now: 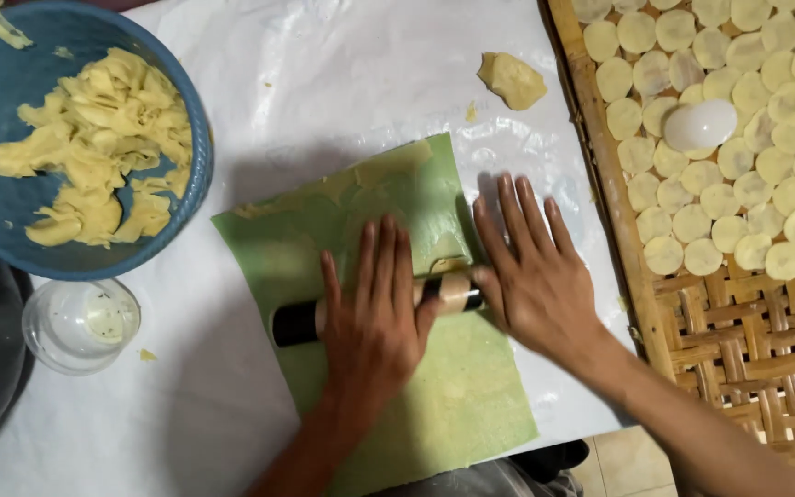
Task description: Flattening dough paste into small circular discs using a rolling pin.
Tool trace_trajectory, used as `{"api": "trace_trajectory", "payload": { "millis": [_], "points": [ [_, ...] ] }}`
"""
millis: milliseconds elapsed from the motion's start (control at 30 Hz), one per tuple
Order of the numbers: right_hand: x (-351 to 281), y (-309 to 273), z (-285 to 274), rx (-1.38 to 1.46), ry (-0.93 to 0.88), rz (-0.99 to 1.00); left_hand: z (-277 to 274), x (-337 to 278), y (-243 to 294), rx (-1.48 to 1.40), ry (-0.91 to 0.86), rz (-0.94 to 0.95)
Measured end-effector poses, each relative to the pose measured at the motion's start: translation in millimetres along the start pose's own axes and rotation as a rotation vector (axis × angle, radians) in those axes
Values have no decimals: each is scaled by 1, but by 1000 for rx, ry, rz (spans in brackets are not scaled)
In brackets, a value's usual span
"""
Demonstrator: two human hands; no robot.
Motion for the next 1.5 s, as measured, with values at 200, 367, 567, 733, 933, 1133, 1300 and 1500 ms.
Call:
{"api": "trace_trajectory", "payload": {
  "millis": [200,367,567,733,933,1133,1300,1500],
  "points": [
    [-51,-2,6,-11,52,-22,24,-47,28,-19,-166,-33],
    [-6,1,-8,55,83,-17,2,-7,6,39,-41,-27],
    [-36,-1,-16,237,80,23,2,-45,39,-42,13,17],
    [-57,-15,7,87,15,-30,19,-39,36,-23,-99,-12],
    [-2,-15,-4,56,68,-76,23,-1,8,-129,-111,-50],
    [67,-1,13,26,-200,5,19,53,-31,-78,-2,-47],
    [107,3,8,197,-357,111,31,85,-60,-87,-141,-69],
    [88,5,-17,227,48,103,14,78,-54,100,-100,-71]
  ]
}}
Point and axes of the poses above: each hand's wrist, its own x-axis towards the middle knuckle, its own z-axis out of the palm, y = z × x, the point moved 8 cm from there along x, towards the middle knuckle, and after that the axes turned 14 degrees about z, right-handed, at the moved point
